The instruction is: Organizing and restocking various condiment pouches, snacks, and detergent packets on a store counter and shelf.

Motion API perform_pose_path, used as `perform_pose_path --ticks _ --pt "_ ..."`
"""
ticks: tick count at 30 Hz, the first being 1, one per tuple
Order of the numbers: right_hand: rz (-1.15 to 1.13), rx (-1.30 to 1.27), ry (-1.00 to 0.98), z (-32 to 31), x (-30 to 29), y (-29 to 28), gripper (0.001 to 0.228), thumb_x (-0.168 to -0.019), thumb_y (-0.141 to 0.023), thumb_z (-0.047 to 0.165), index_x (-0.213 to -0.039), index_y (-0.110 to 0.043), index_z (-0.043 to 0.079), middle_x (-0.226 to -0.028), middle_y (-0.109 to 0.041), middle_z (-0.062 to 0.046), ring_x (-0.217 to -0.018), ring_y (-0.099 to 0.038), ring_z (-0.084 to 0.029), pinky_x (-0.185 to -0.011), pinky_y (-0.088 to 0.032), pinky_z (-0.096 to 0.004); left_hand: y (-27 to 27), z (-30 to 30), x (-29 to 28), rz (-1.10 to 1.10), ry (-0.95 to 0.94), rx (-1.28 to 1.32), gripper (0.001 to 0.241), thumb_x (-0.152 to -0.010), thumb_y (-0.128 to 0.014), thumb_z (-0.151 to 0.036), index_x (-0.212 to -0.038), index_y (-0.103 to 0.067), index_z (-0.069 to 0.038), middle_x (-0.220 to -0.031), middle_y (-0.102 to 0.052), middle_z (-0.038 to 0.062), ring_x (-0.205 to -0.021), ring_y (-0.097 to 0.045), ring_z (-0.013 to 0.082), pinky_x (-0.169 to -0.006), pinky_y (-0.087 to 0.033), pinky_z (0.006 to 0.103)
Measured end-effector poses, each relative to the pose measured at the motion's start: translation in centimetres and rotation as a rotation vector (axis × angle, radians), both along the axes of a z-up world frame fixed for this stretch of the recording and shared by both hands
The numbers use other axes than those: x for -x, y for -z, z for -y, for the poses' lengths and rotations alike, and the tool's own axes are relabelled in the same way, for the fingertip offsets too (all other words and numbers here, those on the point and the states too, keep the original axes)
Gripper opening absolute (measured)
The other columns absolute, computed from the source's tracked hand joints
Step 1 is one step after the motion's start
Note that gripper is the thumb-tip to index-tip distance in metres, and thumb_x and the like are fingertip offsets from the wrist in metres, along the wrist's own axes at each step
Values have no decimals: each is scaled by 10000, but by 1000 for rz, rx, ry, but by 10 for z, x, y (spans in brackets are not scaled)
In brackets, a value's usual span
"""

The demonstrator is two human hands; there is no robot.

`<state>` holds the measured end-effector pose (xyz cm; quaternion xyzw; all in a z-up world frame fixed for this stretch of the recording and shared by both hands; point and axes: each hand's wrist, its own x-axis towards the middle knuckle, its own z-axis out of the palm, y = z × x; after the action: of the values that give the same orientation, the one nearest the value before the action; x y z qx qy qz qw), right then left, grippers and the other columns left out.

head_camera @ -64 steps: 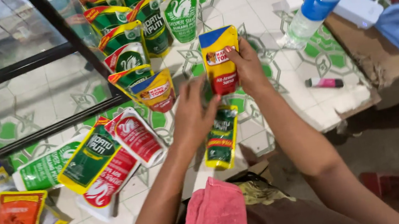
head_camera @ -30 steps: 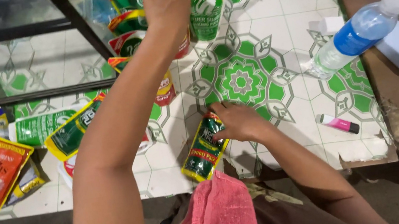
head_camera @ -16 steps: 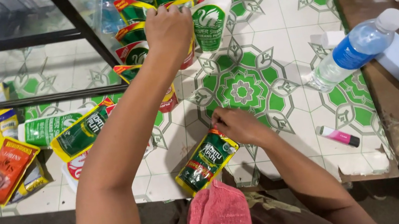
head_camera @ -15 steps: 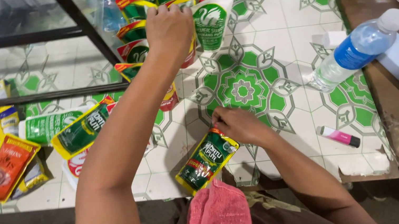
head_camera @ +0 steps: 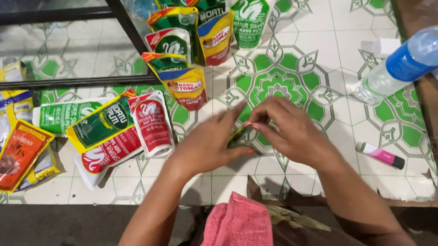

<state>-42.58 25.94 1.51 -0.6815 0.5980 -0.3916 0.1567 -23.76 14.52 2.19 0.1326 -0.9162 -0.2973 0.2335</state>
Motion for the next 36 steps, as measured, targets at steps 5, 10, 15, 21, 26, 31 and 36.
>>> perform_pose_path --ticks 5,10,15,21,26,31,36 --pt "-143 228 53 -6 2 8 239 -900 -783 36 -1074 -624 79 -1081 -658 -84 -1043 -648 -264 -901 -527 -360 44 -7 2 207 -19 -137 333 -853 -730 -208 -1130 -674 -31 -980 -710 203 -964 -685 402 -826 -528 494" --pt "576 169 6 -8 19 35 671 -944 -750 94 -1508 -391 43 -1334 -568 -99 -1240 -573 -199 -1081 -492 -346 47 -7 10 -43 -220 -309 239 -944 -740 -227 -1013 -713 0 -871 -696 180 -745 -704 334 -660 -532 426" --pt "806 -249 -93 -8 24 88 716 -879 -747 68 -1476 -352 56 -1328 -588 -56 -1202 -610 -168 -976 -555 -361 33 -10 20 -209 -228 -560 257 -935 -717 -179 -1121 -689 -6 -857 -706 126 -716 -684 243 -619 -534 334" --pt "833 -355 -249 2 25 97 535 -959 -705 41 -1444 -479 23 -1275 -649 -57 -1173 -626 -149 -1015 -539 -351 34 9 11 -363 -187 -392 195 -966 -732 -141 -1096 -691 -1 -955 -705 124 -803 -690 188 -692 -543 311" --pt "845 -430 -347 18 31 97 483 -962 -710 41 -1405 -518 29 -1282 -664 -62 -1190 -633 -154 -1040 -540 -359 19 21 -7 -217 -251 -438 169 -956 -745 -143 -1070 -721 -20 -933 -733 110 -764 -707 186 -680 -546 301" --pt "827 -458 78 46 48 96 407 -915 -663 -32 -1309 -585 37 -1222 -739 -95 -1161 -713 -214 -1005 -602 -411 5 37 -58 -358 -302 -321 244 -994 -702 -99 -1233 -702 -52 -1122 -715 75 -936 -734 154 -808 -596 265" --pt "882 -163 76 102 76 126 463 -928 -643 -84 -1362 -567 60 -1278 -688 -69 -1190 -671 -210 -1024 -576 -396 8 58 -130 -376 -534 -250 249 -1006 -707 -93 -1250 -699 -45 -1112 -727 89 -913 -712 160 -793 -569 282"
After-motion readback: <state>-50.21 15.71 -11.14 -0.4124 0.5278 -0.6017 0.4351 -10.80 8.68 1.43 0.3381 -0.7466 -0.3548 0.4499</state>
